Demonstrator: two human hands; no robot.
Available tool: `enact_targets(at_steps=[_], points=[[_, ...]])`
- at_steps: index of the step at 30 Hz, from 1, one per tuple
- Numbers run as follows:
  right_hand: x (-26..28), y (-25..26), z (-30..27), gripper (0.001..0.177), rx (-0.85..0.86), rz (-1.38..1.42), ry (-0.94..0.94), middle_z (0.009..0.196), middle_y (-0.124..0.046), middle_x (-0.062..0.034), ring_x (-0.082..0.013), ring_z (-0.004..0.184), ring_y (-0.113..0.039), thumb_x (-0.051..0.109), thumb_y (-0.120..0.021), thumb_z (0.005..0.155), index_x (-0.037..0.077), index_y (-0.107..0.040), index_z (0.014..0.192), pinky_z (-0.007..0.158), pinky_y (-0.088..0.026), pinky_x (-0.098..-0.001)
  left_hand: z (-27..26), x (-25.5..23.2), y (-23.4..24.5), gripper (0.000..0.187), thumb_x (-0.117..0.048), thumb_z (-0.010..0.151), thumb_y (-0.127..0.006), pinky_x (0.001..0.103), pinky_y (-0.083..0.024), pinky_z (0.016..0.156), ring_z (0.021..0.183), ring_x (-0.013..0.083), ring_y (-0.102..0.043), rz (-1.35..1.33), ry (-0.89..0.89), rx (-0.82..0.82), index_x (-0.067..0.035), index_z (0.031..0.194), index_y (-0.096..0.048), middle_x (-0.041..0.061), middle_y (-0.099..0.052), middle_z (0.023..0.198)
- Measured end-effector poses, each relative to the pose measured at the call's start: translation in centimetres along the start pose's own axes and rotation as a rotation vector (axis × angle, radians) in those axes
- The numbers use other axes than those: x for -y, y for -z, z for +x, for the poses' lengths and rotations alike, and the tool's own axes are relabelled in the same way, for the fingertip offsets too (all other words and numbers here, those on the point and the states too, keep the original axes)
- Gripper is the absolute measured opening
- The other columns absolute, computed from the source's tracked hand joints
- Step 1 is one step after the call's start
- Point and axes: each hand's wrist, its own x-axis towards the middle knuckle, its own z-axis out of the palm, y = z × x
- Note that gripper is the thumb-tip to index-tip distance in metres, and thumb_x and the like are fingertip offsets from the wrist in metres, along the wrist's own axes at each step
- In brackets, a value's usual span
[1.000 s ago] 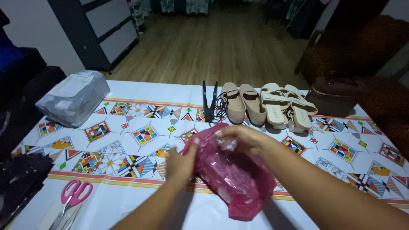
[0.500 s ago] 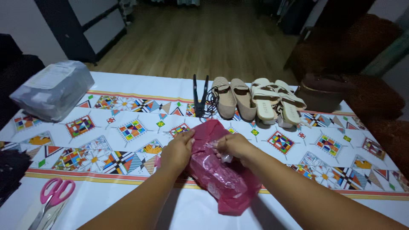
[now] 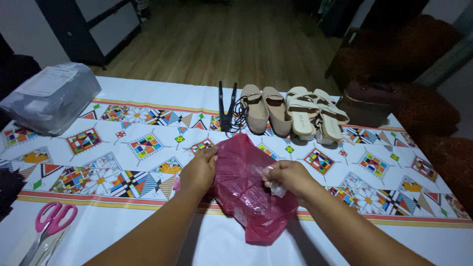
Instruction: The person unwraps plastic wrap from a pink shoe box, opens the lid, removes tissue paper, and takes out a pair of white platform sandals, placing them on the table. They then place the sandals into a pink plastic bag, remove a paper receipt from the bag, and tie the bag closed.
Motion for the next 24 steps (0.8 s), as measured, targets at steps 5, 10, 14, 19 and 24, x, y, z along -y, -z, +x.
enact_targets(at_steps=[5, 10, 14, 19, 24], points=[[-1.1, 4.4, -3.5, 0.016, -0.157, 0.055, -0.008, 0.082, -0.072, -0.0126, -0.0202, 0.067, -0.067, 0.006, -0.063, 0.090, -0.004, -0.071, 0.100, 0.062, -0.053, -0.0349, 0.6, 0.6, -0.5, 0.035, -0.034, 0.099, -0.054, 0.044, -0.049, 0.100, 0.118, 0.0310, -0.064, 0.013, -0.020, -0.013, -0.028, 0.130, -0.068, 0.004, -0.063, 0.136], [0.1, 8.4, -8.5, 0.023, -0.226, 0.224, -0.063, 0.091, -0.071, -0.0093, -0.0167, 0.079, -0.069, 0.015, -0.065, 0.092, 0.000, -0.068, 0.110, 0.074, -0.059, -0.0324, 0.5, 0.6, -0.7, 0.036, -0.036, 0.101, -0.051, 0.044, -0.048, 0.101, 0.119, 0.0320, -0.063, 0.020, -0.011, 0.004, -0.028, 0.131, -0.068, 0.006, -0.064, 0.135], [1.3, 7.0, -9.7, 0.027, -0.204, 0.318, -0.027, 0.096, -0.072, -0.0075, -0.0156, 0.084, -0.070, 0.017, -0.068, 0.091, 0.002, -0.067, 0.112, 0.080, -0.061, -0.0323, 0.5, 0.2, -0.1, 0.038, -0.041, 0.103, -0.048, 0.048, -0.045, 0.103, 0.121, 0.0360, -0.060, -0.058, 0.006, 0.014, -0.027, 0.133, -0.068, 0.010, -0.063, 0.134], [2.3, 4.1, -9.9, 0.026, -0.136, 0.294, 0.002, 0.097, -0.071, -0.0065, -0.0161, 0.085, -0.070, 0.019, -0.070, 0.089, 0.004, -0.066, 0.110, 0.078, -0.058, -0.0330, 0.3, -2.4, 0.6, 0.040, -0.048, 0.098, -0.058, 0.051, -0.041, 0.103, 0.119, 0.0347, -0.060, 0.106, -0.121, -0.206, -0.020, 0.123, -0.073, 0.009, -0.067, 0.129], [3.1, 0.0, -8.9, 0.027, -0.036, 0.195, 0.053, 0.096, -0.071, -0.0058, -0.0153, 0.082, -0.066, 0.019, -0.072, 0.090, 0.004, -0.069, 0.112, 0.073, -0.053, -0.0314, -1.6, -6.7, 0.0, 0.053, -0.051, 0.089, -0.069, 0.032, -0.057, 0.081, 0.095, 0.0169, -0.071, -0.731, -0.243, 0.152, -0.010, 0.123, -0.072, 0.004, -0.077, 0.107]])
